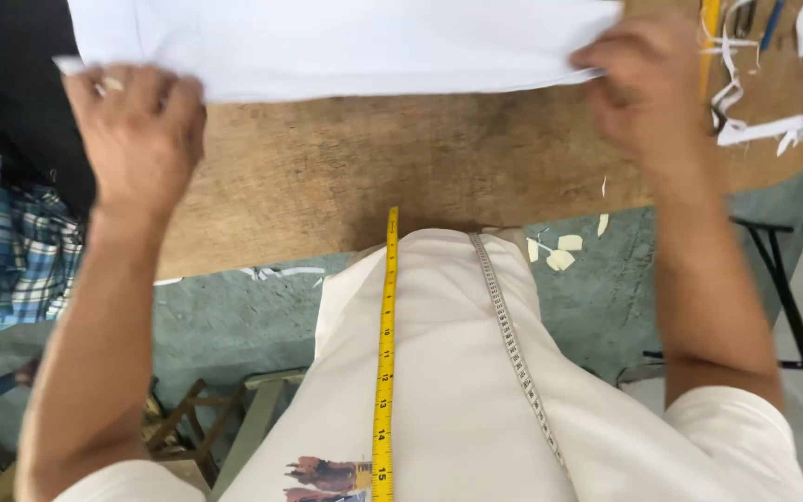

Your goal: Measuring, marking, and cutting white fabric on a workbench in a garment factory

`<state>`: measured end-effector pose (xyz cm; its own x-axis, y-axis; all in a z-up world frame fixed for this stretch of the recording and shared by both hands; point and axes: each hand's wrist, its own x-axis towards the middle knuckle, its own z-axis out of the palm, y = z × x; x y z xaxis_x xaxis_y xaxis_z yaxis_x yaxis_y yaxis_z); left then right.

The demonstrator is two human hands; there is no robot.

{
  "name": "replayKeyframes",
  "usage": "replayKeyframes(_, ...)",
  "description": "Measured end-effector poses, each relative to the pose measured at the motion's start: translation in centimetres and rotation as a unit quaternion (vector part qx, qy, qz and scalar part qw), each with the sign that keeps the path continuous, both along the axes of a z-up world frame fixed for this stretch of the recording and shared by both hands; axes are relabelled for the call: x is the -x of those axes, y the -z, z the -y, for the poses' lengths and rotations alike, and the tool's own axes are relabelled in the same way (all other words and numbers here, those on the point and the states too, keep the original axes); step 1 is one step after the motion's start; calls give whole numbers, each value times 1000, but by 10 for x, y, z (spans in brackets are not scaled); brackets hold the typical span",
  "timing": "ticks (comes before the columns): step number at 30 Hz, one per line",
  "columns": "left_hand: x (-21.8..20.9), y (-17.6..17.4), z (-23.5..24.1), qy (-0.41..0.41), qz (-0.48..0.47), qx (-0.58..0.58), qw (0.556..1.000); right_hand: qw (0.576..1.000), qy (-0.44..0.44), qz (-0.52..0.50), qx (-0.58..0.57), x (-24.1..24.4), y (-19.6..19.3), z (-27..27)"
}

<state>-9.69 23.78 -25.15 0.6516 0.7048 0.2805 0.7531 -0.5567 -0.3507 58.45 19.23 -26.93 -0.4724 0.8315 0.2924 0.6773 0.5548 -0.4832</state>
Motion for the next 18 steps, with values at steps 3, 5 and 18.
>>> replayKeyframes(3, -16, 59, 59, -55, 14, 62, 996, 997, 52, 30, -47, 48, 83, 30)
replayKeyframes(5, -26, 121, 99, -110, 20, 119, 987, 996, 61, 39, -45, 66, 131, 47)
replayKeyframes(18, -135, 205, 181, -326, 98, 412, 845, 984, 72, 139, 86, 21, 188, 154)
